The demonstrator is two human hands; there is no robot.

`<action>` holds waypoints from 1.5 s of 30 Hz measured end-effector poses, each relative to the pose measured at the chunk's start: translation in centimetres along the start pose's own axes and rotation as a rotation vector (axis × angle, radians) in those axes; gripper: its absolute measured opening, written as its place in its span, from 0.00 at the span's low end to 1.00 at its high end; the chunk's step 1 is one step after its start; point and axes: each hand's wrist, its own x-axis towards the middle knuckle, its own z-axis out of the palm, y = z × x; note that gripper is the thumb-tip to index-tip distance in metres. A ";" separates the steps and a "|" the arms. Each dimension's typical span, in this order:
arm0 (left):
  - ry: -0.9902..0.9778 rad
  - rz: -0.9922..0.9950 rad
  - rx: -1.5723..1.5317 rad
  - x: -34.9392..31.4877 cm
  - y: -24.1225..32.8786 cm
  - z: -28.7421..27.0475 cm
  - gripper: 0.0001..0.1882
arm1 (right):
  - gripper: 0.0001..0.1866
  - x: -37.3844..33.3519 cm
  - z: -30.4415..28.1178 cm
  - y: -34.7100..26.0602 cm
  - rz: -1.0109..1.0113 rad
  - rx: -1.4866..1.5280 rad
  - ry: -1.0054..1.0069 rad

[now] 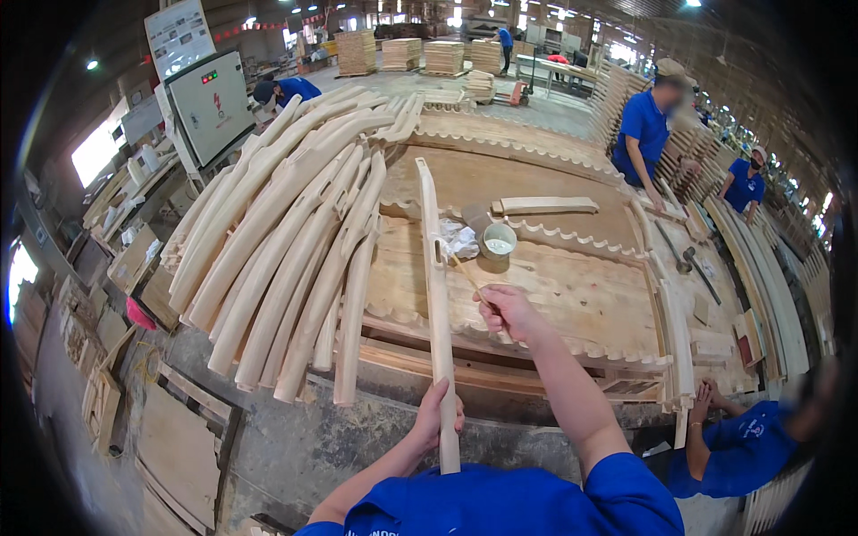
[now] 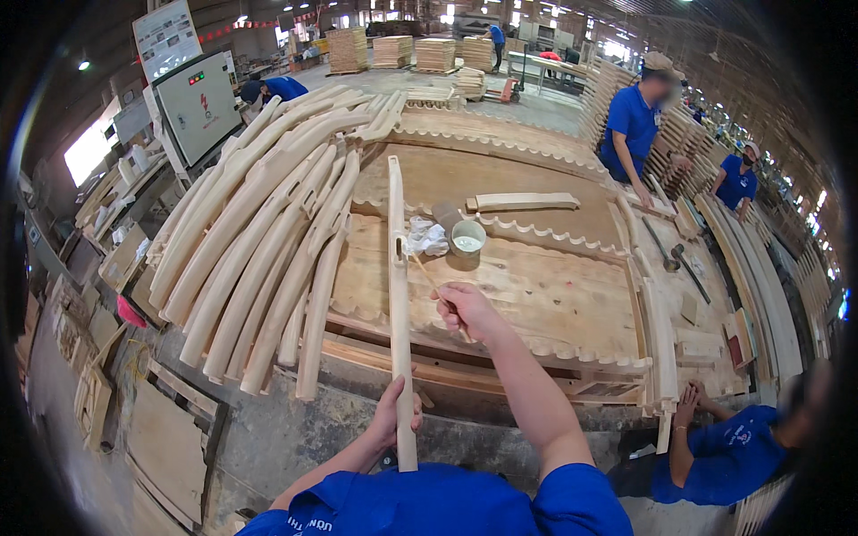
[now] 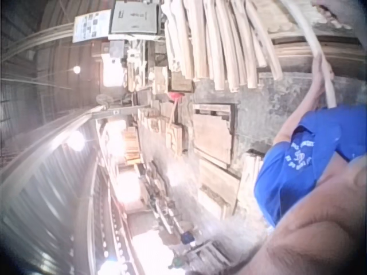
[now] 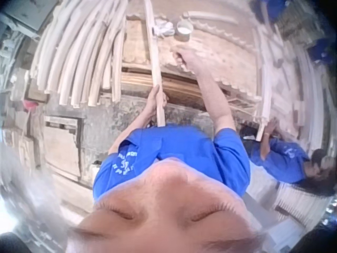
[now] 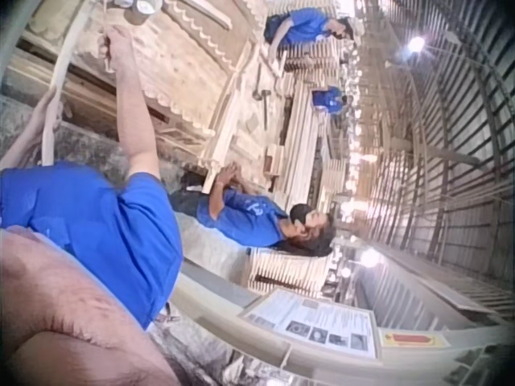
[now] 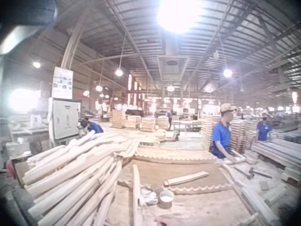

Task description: The person repeatedly picks up curved wooden chair legs, applies glue to the mortise holes using a small brush, and places them back on the workbench. The process is repeated for multiple pieces in a factory setting.

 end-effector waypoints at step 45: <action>-0.082 0.033 0.036 0.2 0.1 -0.2 0.27 | 0.10 3.3 0.6 0.6 -0.641 -1.321 0.612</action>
